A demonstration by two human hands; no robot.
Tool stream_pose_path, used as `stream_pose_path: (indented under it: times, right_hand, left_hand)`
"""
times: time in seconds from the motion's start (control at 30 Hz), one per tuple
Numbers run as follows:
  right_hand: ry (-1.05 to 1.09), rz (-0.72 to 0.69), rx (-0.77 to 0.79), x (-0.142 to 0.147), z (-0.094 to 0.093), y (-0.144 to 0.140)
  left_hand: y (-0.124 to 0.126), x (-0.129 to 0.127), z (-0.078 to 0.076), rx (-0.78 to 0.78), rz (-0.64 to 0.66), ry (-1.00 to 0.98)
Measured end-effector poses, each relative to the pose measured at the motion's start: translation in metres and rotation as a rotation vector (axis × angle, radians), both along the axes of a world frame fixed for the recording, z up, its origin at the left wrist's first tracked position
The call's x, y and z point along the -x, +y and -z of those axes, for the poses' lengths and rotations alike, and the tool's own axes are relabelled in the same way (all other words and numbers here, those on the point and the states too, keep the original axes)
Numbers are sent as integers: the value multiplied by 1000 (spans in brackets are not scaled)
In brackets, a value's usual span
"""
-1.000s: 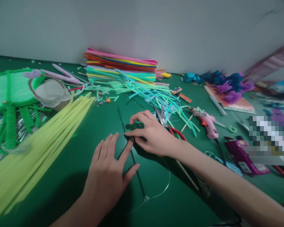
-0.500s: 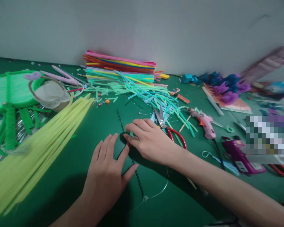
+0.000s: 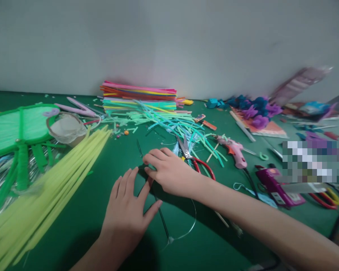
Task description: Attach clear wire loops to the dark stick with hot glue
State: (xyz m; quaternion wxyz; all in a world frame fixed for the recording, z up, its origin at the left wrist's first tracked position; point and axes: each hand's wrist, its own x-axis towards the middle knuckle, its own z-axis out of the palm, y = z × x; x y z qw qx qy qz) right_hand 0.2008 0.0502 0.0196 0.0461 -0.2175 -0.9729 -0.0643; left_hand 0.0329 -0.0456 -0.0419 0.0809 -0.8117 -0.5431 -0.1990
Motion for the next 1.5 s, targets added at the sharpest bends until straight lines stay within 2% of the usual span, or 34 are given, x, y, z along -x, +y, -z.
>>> stream_pose_path:
  times: [0.13,0.37,0.53,0.63,0.73,0.9,1.07,1.5]
  right_hand:
    - [13,17,19,-1,-1,1]
    - [-30,-36,20,6,-6,-1]
    - [90,100,182,1,-14,14]
    - [229,177,126,-4,-25,19]
    - [268,160,70,-8,-28,15]
    - [178,159,129,-7,-11,3]
    - [169,172,217,-1,7,3]
    - [203,162,213,-8,16,0]
  left_hand:
    - [0,1,1,4,-2,50]
    - [-1,0,3,0,-23,13]
    - [0,2,2,-11,-2,78]
    - [0,2,1,-14,-2,71]
    - [0,1,0,-13,4,61]
    - [0,0,-1,-6,4,57]
    - [0,1,1,-14,3,67]
    - [0,1,0,6,1,60]
